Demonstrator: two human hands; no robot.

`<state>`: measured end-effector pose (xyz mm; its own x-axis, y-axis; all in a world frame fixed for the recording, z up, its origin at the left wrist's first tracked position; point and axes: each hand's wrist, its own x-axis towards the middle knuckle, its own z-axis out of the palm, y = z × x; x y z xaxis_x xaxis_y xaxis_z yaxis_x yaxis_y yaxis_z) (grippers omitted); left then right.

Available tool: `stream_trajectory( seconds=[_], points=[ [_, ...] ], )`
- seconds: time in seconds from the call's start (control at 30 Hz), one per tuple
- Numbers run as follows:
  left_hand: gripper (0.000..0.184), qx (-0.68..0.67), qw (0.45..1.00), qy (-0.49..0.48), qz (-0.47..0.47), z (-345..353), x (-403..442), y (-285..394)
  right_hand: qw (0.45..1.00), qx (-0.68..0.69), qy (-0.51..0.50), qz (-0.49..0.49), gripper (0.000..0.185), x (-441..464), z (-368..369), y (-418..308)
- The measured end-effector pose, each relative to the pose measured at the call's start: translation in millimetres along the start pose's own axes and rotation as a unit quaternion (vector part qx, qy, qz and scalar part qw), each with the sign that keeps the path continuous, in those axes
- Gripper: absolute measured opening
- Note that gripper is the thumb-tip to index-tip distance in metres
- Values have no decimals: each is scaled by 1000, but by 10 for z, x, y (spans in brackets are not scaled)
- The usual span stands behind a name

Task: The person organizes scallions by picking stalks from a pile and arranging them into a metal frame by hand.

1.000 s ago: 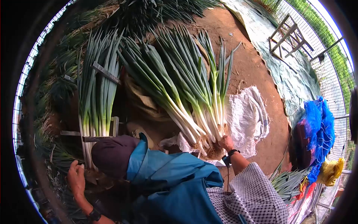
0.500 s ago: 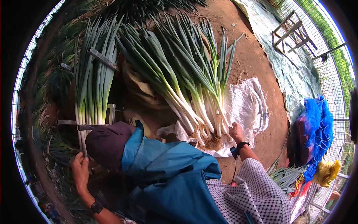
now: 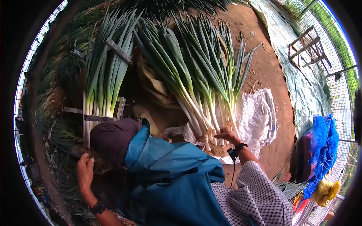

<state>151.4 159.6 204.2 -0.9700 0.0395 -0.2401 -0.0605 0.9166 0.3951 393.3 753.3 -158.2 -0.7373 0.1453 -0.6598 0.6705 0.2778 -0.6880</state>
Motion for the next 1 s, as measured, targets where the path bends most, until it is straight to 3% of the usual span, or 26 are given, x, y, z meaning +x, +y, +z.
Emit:
stream_trajectory(
  seconds=[0.03, 0.13, 0.23, 0.3, 0.37, 0.4, 0.5, 0.57, 0.63, 0.7, 0.73, 0.77, 0.83, 0.87, 0.9, 0.97, 1.0],
  points=[
    [37, -20, 1000, 5, 11, 45, 16, 22, 998, 38, -36, -35, 29, -162, -116, -66],
    [37, 49, 997, -52, 17, 35, -8, 374, 956, 289, -48, -16, 33, -459, -265, -163],
    [32, 67, 993, -26, 94, 183, 79, 282, 960, 277, -21, -40, 32, -390, -329, -494],
    [31, 34, 994, -37, 94, 229, 153, 289, 989, 132, 36, -50, 31, 47, -325, -686],
    [31, 20, 995, -43, 86, 226, 163, 365, 984, 84, 148, -42, 30, 221, -342, -1042],
    [31, 23, 996, -45, 80, 170, 125, 462, 973, 135, 171, -75, 27, 239, -379, -1124],
    [32, -39, 997, -15, 62, 110, 92, 260, 944, 288, 82, -138, 24, -165, -750, -1267],
    [33, -36, 997, -8, 63, 158, 68, 69, 924, 359, 58, -119, 28, -363, -917, -993],
    [34, 33, 997, -4, 70, 223, 42, -32, 950, 295, 89, -58, 35, -395, -946, -627],
    [33, 51, 997, -36, 47, 308, 1, -73, 991, 68, 110, 15, 34, -137, -894, -48],
    [33, 61, 996, -49, 35, 325, -28, -86, 985, -80, 148, 27, 31, 55, -792, 261],
    [33, 44, 997, -51, 39, 307, -47, -58, 985, -82, 105, 106, 37, 39, -724, 201],
    [32, 9, 997, -54, 49, 237, -52, 31, 978, -83, 95, 165, 38, -16, -524, 76],
    [32, -4, 998, -61, 25, 183, -73, 122, 975, -130, 104, 148, 39, 214, -410, 408],
    [32, -19, 998, -65, 2, 121, -84, 242, 952, -266, 122, 83, 35, 205, -381, 438],
    [33, -28, 998, -64, -10, 100, -32, 312, 907, -320, 241, 129, 23, 99, -298, 63],
    [33, -22, 998, -60, -2, 111, -28, 248, 918, -296, 256, 56, 19, 140, -284, -72]
  ],
)
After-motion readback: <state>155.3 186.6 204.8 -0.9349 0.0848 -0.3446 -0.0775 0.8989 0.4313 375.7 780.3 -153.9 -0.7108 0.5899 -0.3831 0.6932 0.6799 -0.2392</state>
